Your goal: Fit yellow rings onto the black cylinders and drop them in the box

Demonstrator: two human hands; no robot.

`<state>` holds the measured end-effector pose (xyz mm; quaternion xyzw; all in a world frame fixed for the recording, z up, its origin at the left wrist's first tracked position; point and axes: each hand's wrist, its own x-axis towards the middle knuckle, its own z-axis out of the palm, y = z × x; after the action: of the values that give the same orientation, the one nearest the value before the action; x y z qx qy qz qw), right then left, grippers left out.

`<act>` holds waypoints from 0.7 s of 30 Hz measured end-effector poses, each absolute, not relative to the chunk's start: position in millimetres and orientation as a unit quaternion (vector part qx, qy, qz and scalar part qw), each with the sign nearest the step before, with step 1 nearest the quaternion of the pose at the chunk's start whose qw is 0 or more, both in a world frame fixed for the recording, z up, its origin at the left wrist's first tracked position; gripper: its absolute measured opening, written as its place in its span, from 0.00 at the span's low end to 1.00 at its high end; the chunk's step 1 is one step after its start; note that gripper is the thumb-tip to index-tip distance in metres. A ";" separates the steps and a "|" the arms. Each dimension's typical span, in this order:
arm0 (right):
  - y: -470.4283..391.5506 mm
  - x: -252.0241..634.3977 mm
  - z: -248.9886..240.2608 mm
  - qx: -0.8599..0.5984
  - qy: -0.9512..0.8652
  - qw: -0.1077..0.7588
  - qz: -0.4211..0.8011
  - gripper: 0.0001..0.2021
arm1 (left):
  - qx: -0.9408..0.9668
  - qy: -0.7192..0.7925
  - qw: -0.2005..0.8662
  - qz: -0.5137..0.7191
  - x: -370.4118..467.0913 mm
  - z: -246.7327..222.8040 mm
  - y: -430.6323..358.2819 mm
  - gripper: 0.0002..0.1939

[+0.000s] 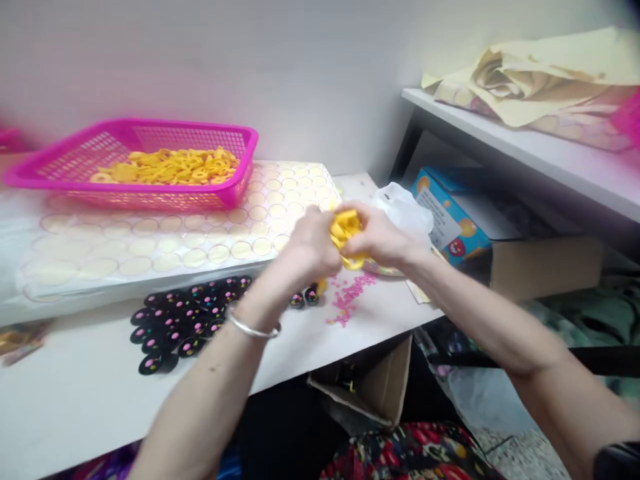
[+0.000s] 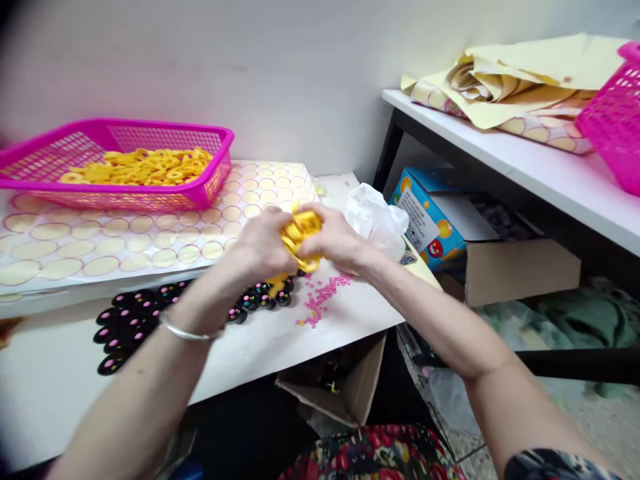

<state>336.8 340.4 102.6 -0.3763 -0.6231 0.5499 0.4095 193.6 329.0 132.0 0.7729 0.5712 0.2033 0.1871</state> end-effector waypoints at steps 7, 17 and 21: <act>301.4 385.3 9.0 -0.464 -0.714 0.420 0.312 0.28 | 0.760 0.541 0.211 0.291 249.7 18.0 291.2 0.23; 287.2 389.2 -34.5 -0.528 -0.819 0.220 -0.029 0.28 | 0.767 0.575 0.177 0.223 245.5 -14.8 285.7 0.25; 284.0 400.6 -29.7 -0.519 -0.823 0.230 -0.037 0.30 | 0.774 0.580 0.173 0.186 244.3 -13.4 287.2 0.32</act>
<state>400.6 284.0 -29.7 -0.5189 -0.8225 -0.0372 0.2299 244.3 287.2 -13.4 0.7735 0.5804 0.1861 0.1735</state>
